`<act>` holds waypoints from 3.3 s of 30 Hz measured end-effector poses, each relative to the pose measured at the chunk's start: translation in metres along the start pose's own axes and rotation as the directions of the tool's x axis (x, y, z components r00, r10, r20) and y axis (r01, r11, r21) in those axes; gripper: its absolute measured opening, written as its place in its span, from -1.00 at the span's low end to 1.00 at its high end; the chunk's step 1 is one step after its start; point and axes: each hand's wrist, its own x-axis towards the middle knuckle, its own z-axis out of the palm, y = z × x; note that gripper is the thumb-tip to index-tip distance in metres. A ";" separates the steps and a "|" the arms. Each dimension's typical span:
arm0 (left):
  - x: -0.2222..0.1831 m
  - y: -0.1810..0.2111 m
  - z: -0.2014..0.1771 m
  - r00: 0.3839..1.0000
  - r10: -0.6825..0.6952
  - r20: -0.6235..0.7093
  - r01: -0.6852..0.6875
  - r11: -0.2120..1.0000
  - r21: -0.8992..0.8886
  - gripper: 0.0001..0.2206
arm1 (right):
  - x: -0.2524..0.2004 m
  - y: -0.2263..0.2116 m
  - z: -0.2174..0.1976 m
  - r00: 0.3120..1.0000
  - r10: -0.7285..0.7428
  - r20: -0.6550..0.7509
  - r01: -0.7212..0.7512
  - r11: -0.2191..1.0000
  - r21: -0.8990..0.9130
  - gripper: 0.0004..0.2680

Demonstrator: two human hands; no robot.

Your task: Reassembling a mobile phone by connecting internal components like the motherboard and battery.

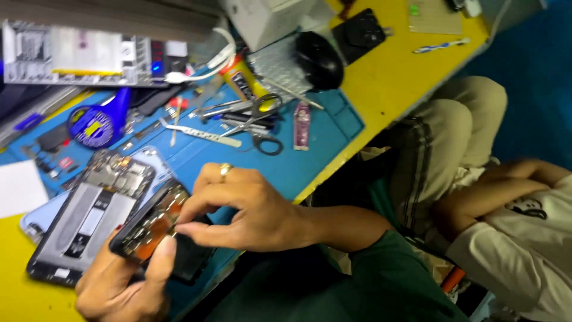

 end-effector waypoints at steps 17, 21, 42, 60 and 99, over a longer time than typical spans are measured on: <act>-0.039 -0.045 0.026 0.907 -0.400 0.131 0.415 0.902 -0.122 -0.76 | -0.056 0.009 -0.038 0.974 0.161 0.160 -0.177 0.980 0.093 -0.91; -0.044 -0.055 0.025 0.770 -0.556 0.314 0.599 0.799 -0.056 -0.75 | -0.081 0.017 -0.057 0.929 0.312 0.197 -0.318 0.948 -0.003 -0.94; -0.076 -0.012 -0.003 0.983 -0.007 0.185 0.004 1.000 0.016 -0.73 | -0.141 0.047 -0.011 0.699 0.617 0.361 -0.702 0.498 0.508 -0.59; -0.103 -0.050 0.033 0.815 0.438 0.380 -0.561 0.761 0.325 -0.73 | -0.123 0.039 -0.091 0.687 0.677 0.264 -0.725 0.659 0.200 -0.79; -0.082 -0.075 0.000 0.878 0.264 0.399 -0.428 0.808 0.406 -0.48 | -0.024 0.193 -0.359 0.961 0.137 -0.242 -0.274 0.613 -0.741 -0.80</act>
